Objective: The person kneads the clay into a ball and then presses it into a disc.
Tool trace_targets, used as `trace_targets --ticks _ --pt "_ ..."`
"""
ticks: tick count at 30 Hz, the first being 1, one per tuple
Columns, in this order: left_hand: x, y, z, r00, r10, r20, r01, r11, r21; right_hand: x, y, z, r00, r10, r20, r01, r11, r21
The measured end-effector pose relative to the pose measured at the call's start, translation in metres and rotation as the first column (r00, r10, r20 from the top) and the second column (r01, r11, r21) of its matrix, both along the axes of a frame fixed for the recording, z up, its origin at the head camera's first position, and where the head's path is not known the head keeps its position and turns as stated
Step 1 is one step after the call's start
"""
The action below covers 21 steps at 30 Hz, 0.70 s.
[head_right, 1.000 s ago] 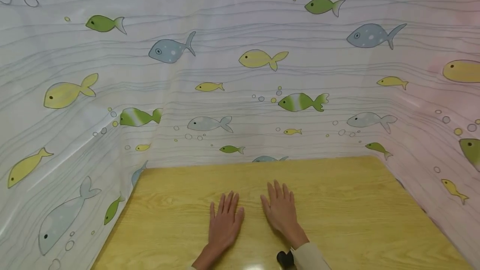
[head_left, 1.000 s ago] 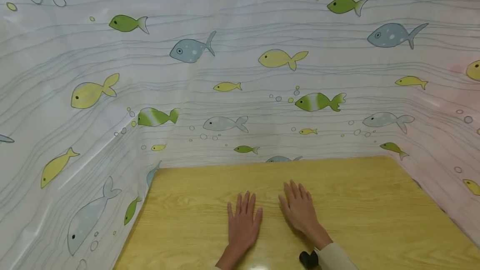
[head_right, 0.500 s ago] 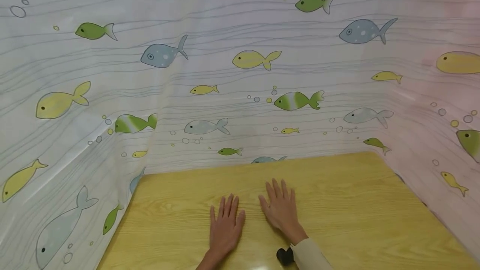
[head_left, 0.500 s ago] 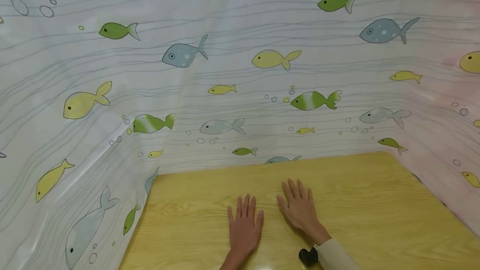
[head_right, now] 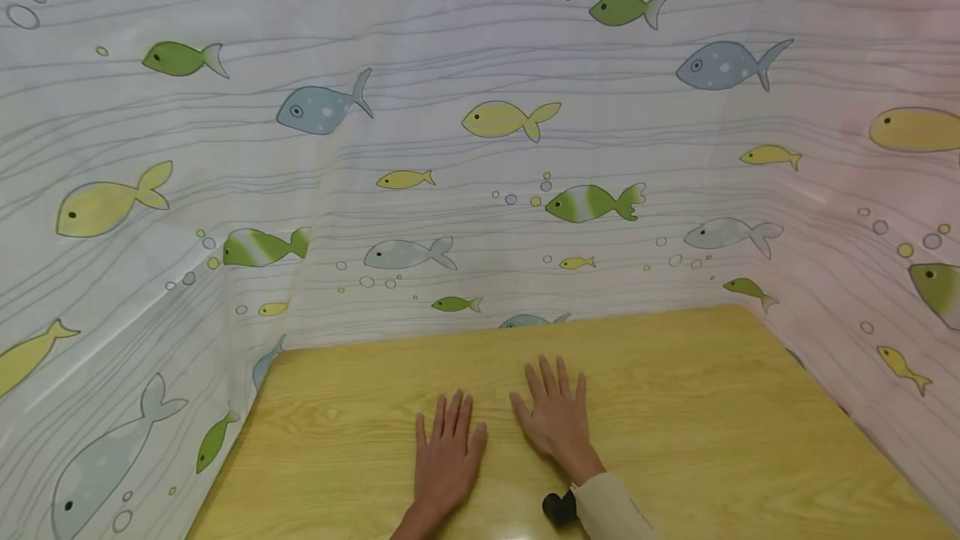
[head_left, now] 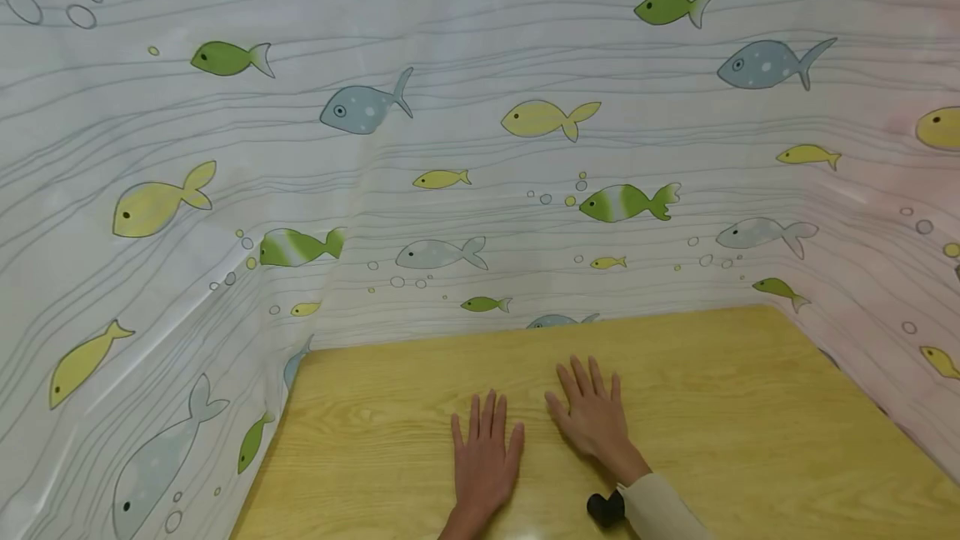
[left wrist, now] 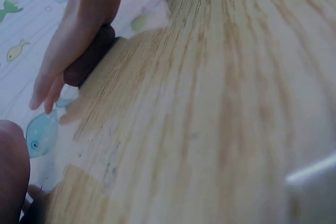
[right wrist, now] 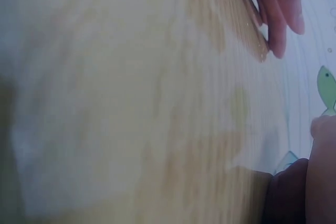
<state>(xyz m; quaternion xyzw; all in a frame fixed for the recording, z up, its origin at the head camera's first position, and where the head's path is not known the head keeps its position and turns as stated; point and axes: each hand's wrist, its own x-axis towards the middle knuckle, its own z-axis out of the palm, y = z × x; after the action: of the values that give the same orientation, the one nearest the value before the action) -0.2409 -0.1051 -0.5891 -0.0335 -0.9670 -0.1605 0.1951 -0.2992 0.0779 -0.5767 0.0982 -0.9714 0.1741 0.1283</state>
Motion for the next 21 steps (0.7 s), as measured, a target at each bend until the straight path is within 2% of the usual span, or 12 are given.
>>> trace_targets --ticks 6,12,19,21 --pt "0.004 0.001 -0.002 1.0 0.007 0.02 -0.007 1.0 0.002 0.001 -0.001 -0.005 1.0 -0.014 0.02 0.014 1.0 0.017" --pt "0.008 0.001 -0.002 0.997 0.014 0.08 -0.014 1.0 -0.009 0.0 -0.003 -0.008 0.999 -0.024 0.032 0.023 0.999 0.036" --pt "0.004 0.001 0.0 1.0 0.016 0.005 -0.016 1.0 -0.023 -0.008 -0.006 -0.006 0.999 -0.034 0.026 0.032 0.995 0.091" --pt "0.003 0.0 0.001 1.0 0.011 0.007 -0.011 0.999 -0.035 -0.011 -0.007 -0.005 0.998 -0.043 0.036 0.039 0.993 0.113"
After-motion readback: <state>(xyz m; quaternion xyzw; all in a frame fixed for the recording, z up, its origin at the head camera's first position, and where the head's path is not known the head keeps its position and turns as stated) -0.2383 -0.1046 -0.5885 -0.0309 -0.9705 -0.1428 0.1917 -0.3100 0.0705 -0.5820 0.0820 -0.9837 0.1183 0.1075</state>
